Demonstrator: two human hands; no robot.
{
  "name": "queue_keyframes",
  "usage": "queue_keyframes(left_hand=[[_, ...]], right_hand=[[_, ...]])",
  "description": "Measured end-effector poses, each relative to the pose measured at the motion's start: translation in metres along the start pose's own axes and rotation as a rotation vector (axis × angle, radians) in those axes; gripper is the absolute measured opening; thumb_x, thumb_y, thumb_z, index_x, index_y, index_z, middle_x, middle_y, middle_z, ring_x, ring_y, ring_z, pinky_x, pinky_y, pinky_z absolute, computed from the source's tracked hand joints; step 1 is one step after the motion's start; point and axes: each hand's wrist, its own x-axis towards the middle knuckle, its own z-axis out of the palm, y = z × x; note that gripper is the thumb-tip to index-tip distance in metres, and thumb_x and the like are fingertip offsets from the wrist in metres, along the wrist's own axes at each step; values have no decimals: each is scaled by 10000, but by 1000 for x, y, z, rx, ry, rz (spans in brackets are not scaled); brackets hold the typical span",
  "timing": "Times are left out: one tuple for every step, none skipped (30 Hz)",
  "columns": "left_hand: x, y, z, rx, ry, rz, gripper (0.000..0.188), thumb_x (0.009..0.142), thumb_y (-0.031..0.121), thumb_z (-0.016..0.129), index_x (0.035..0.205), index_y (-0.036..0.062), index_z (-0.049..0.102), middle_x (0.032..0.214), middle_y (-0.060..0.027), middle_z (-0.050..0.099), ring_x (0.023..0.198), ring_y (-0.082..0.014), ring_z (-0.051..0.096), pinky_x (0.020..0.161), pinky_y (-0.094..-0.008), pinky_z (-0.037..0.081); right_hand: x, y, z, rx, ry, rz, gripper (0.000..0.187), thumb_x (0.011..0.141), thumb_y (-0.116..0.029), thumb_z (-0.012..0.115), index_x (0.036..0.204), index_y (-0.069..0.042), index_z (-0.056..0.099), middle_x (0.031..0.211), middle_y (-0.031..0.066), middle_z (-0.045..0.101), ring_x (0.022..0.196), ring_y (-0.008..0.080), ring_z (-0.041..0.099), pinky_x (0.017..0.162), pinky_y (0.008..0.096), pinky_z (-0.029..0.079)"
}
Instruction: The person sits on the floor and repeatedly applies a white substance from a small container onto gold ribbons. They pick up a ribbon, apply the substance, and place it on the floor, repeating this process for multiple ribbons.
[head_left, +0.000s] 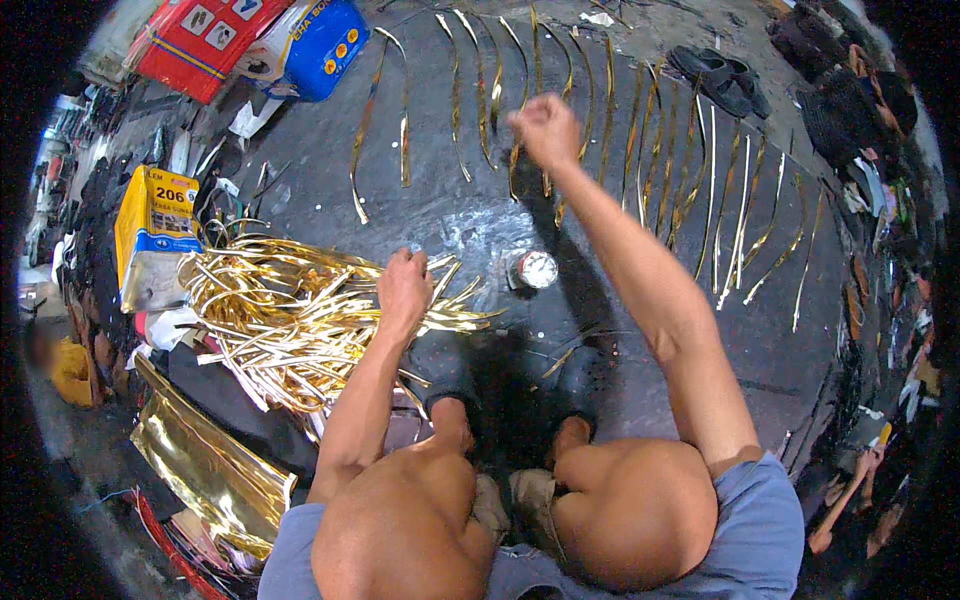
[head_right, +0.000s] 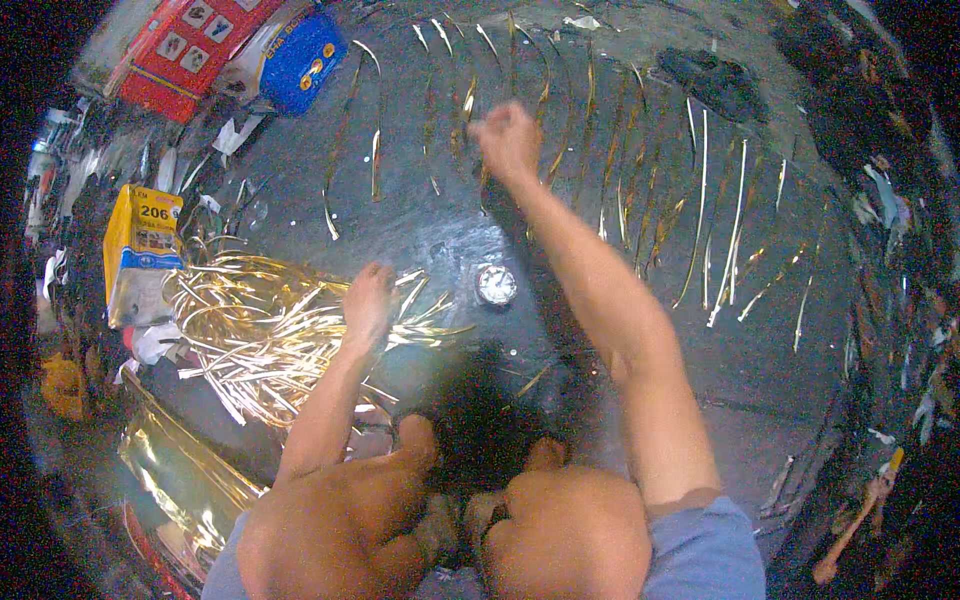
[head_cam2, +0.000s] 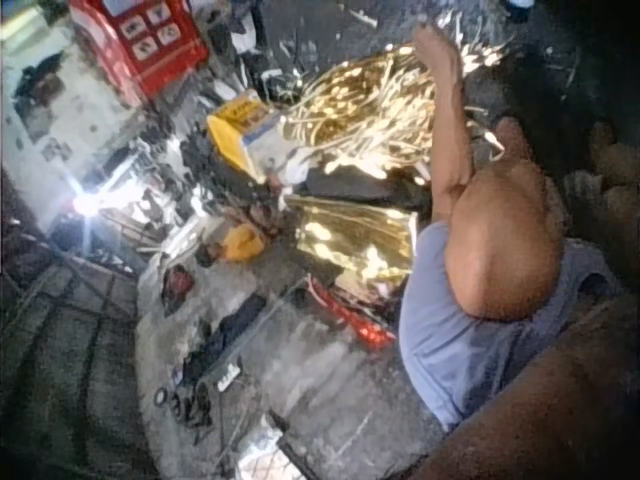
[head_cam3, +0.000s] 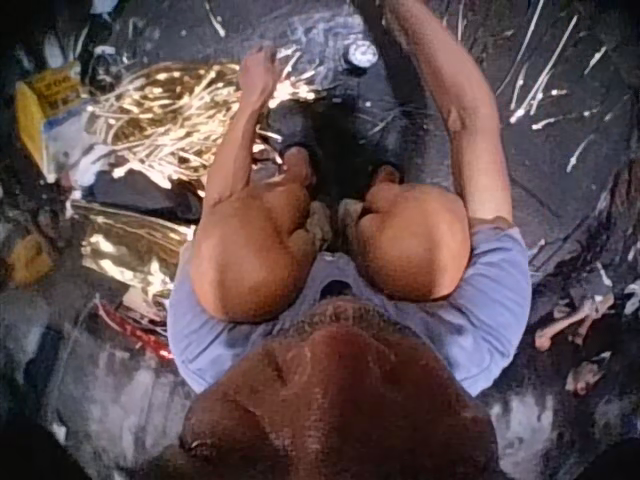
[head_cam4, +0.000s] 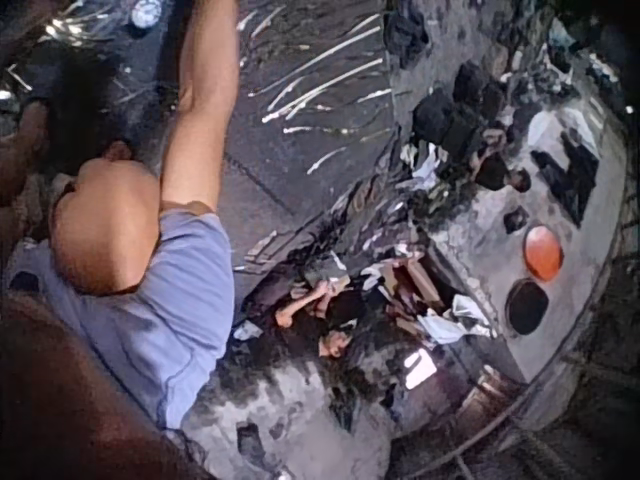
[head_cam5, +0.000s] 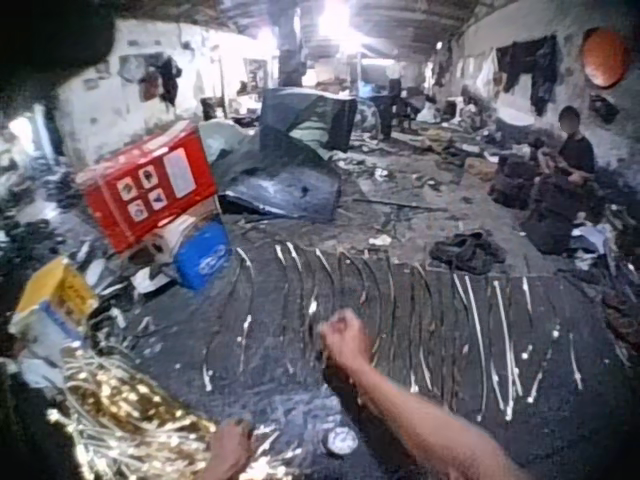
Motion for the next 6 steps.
queue_keyframes(left_hand=[[-1, -1, 0, 6, 20, 19, 133, 838, 118, 697, 944, 40, 681, 1003, -167, 635, 985, -368, 653, 814, -503, 545], [-1, -8, 6, 42, 17, 5, 145, 845, 141, 711, 950, 46, 679, 983, -164, 628, 974, -363, 656, 797, -495, 548], [-3, -13, 5, 57, 20, 23, 146, 847, 146, 714, 951, 49, 679, 979, -162, 627, 970, -361, 656, 794, -492, 549], [-7, -17, 4, 71, 22, 39, 147, 850, 151, 716, 952, 52, 678, 974, -160, 625, 967, -359, 657, 791, -489, 550], [-7, -18, 4, 76, 27, 65, 148, 852, 156, 718, 954, 55, 678, 969, -158, 623, 963, -356, 658, 788, -485, 551], [-6, -14, 7, 67, 26, 71, 148, 852, 156, 718, 954, 55, 678, 969, -158, 623, 963, -356, 658, 788, -485, 551]], right_hand=[[-21, 14, 2, -16, -50, 48, 266, 836, -214, 813, 961, -37, 659, 841, 96, 746, 778, 165, 729, 712, 333, 570], [-39, 22, 3, -53, -63, 97, 249, 853, -210, 794, 973, -37, 660, 854, 109, 753, 782, 167, 731, 720, 333, 570], [-57, 29, -2, -91, -79, 148, 233, 870, -205, 775, 985, -37, 661, 868, 122, 759, 787, 169, 732, 728, 333, 570], [-73, 32, -12, -67, -208, 156, 264, 862, -226, 780, 1008, -34, 672, 929, 156, 754, 857, 228, 732, 797, 377, 557], [-85, 37, -30, -51, -327, 163, 298, 854, -248, 786, 1030, -31, 683, 990, 191, 749, 928, 286, 732, 866, 421, 545], [-95, 44, -54, -42, -441, 169, 332, 846, -269, 791, 1053, -28, 694, 1051, 225, 744, 999, 345, 731, 935, 465, 533]])
